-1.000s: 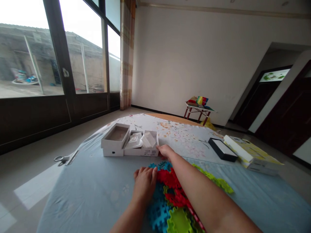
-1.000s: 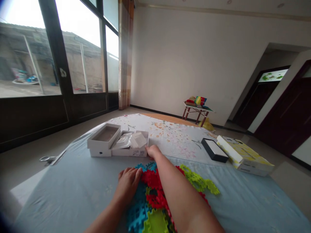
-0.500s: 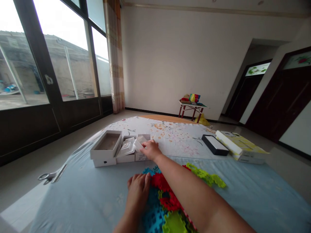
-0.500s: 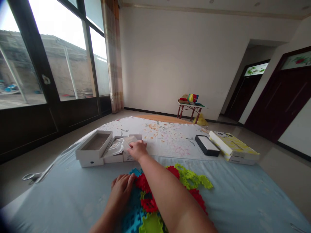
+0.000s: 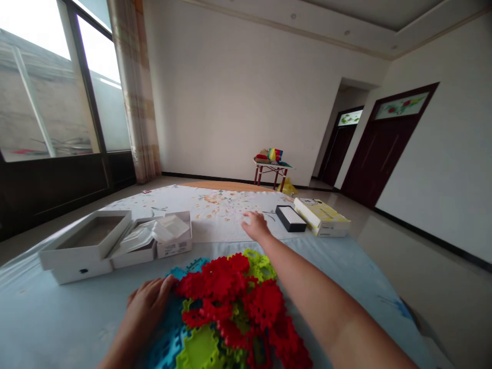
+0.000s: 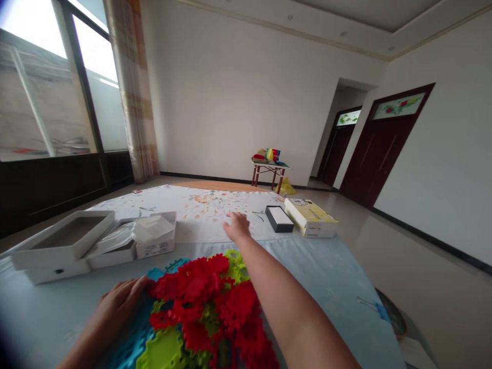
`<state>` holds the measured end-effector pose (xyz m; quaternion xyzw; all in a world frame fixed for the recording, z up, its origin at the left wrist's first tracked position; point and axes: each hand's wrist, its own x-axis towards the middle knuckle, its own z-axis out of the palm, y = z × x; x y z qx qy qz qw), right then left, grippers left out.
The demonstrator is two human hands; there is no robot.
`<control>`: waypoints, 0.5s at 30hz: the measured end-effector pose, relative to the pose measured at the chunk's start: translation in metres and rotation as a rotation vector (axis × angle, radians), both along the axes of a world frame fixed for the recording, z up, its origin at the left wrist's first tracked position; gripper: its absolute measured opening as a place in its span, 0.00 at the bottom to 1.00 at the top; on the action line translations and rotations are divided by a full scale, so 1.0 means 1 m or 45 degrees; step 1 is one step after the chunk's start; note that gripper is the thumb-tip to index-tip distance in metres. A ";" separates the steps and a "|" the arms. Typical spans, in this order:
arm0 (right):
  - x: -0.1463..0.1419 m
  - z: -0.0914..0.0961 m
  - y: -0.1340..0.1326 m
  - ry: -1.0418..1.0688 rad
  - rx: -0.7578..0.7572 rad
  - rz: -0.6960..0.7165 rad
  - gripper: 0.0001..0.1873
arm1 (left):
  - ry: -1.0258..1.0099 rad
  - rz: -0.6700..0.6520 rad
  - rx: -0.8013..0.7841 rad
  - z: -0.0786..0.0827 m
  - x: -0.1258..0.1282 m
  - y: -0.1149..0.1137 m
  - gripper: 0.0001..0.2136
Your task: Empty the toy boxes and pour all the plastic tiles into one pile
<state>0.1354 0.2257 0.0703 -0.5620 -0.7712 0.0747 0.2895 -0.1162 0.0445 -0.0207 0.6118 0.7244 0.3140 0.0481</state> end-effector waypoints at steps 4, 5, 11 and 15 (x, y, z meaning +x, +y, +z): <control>0.088 -0.017 0.030 0.005 -0.063 -0.400 0.27 | -0.017 0.012 0.005 -0.005 -0.004 0.003 0.19; 0.105 -0.022 0.036 0.005 -0.073 -0.479 0.30 | -0.021 0.020 0.003 -0.005 -0.004 0.003 0.20; 0.162 -0.053 0.079 -0.076 -0.108 -0.816 0.42 | -0.038 0.035 0.014 0.006 0.003 -0.004 0.21; 0.177 -0.071 0.112 -0.061 -0.158 -0.886 0.46 | -0.043 0.042 0.007 0.013 0.010 -0.008 0.21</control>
